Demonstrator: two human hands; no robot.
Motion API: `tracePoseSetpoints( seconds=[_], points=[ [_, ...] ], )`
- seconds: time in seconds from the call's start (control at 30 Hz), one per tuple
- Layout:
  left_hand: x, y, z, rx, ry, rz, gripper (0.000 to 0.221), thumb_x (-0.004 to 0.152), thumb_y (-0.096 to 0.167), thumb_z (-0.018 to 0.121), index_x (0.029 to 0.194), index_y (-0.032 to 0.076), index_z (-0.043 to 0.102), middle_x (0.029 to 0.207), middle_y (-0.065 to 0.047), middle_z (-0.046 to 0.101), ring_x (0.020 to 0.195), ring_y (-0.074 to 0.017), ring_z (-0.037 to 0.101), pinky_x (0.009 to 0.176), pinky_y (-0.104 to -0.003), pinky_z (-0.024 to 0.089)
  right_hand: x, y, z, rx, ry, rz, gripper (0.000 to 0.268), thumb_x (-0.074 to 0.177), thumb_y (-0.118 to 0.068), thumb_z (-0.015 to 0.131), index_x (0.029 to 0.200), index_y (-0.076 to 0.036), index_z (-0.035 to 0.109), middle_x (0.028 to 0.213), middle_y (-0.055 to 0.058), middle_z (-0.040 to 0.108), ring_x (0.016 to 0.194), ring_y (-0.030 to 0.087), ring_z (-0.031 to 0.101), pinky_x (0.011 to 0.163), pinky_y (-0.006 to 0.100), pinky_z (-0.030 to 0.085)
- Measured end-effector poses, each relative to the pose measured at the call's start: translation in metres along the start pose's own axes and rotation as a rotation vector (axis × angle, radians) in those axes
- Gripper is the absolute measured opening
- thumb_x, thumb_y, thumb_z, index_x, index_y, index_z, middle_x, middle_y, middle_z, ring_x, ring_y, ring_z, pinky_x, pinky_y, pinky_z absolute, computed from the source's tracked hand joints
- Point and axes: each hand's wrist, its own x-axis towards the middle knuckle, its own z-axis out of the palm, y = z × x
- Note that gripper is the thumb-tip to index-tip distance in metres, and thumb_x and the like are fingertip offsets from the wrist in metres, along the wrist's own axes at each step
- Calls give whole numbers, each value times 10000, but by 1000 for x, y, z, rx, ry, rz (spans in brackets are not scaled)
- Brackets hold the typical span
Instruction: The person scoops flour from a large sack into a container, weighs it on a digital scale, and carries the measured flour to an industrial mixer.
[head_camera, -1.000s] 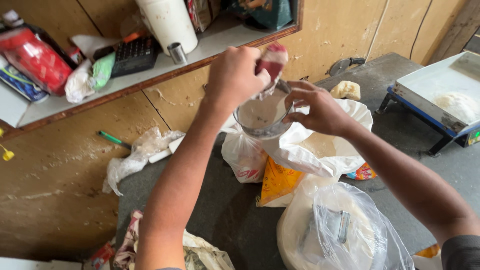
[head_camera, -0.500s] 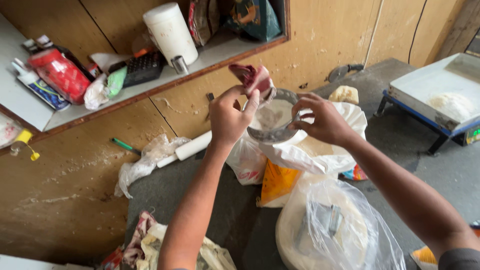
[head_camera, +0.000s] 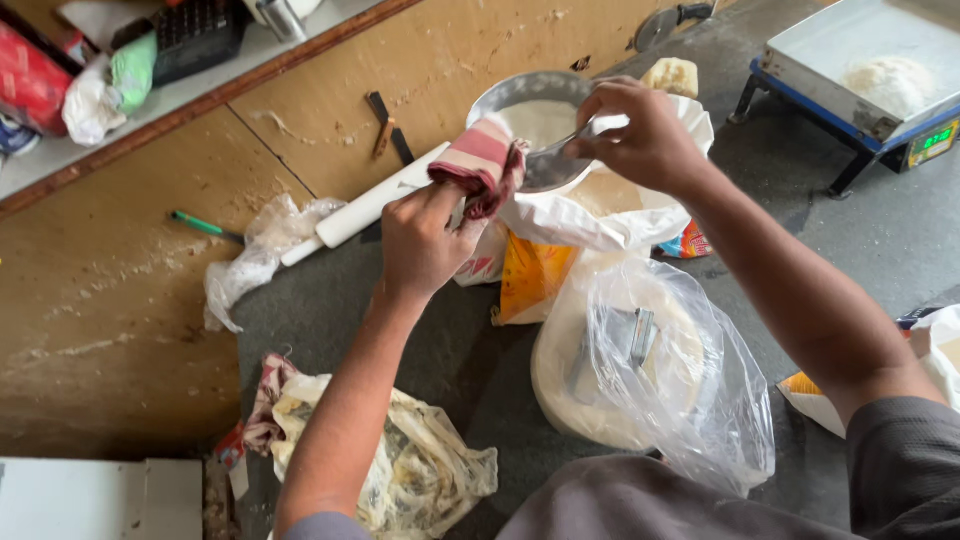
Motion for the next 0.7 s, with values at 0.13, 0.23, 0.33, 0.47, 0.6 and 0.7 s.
tracePoseSetpoints(
  seconds=[0.13, 0.23, 0.33, 0.47, 0.6, 0.7],
  points=[
    [-7, -8, -7, -104, -25, -51, 141, 939, 161, 770, 995, 51, 702, 822, -74, 688, 711, -234, 667, 650, -359, 531, -16, 21, -11, -53, 62, 43, 287, 868, -172, 845, 1037, -6, 683, 1170, 92, 630, 1095, 216, 672, 930, 360, 604],
    [2, -18, -14, -130, 16, -427, 214, 895, 223, 827, 899, 30, 736, 614, -34, 606, 518, -153, 574, 533, -319, 458, -50, 51, -26, 132, 134, 137, 274, 882, -121, 846, 1052, 12, 678, 1054, 78, 679, 1034, 130, 641, 904, 324, 609],
    [26, -50, -23, -454, 158, -645, 249, 925, 219, 751, 1080, 25, 759, 837, 44, 702, 638, -69, 500, 559, -263, 408, -94, 79, -39, 115, 265, 100, 351, 849, -99, 823, 1146, 14, 673, 1174, 54, 648, 1091, 116, 630, 928, 294, 555],
    [87, -131, -13, -823, 391, -859, 230, 877, 225, 754, 1030, 53, 746, 793, 47, 630, 587, -16, 487, 500, -205, 368, -174, 110, -65, 114, 422, 366, 458, 814, -121, 827, 1224, 18, 677, 1176, 97, 707, 1063, 159, 653, 896, 317, 535],
    [158, -221, 26, -758, 436, -1111, 242, 833, 223, 782, 965, 39, 699, 749, -11, 678, 521, -66, 547, 415, -232, 412, -262, 164, -78, 75, 552, 516, 333, 869, -120, 824, 1096, 86, 693, 1023, 214, 731, 1103, 260, 683, 968, 388, 536],
    [185, -255, 62, -976, 329, -1443, 315, 833, 246, 775, 1024, 35, 640, 801, -84, 716, 508, -106, 511, 389, -242, 351, -310, 214, -92, -386, 407, 220, 322, 787, -202, 812, 1032, -3, 749, 1137, 196, 695, 1120, 268, 710, 1005, 372, 599]
  ],
)
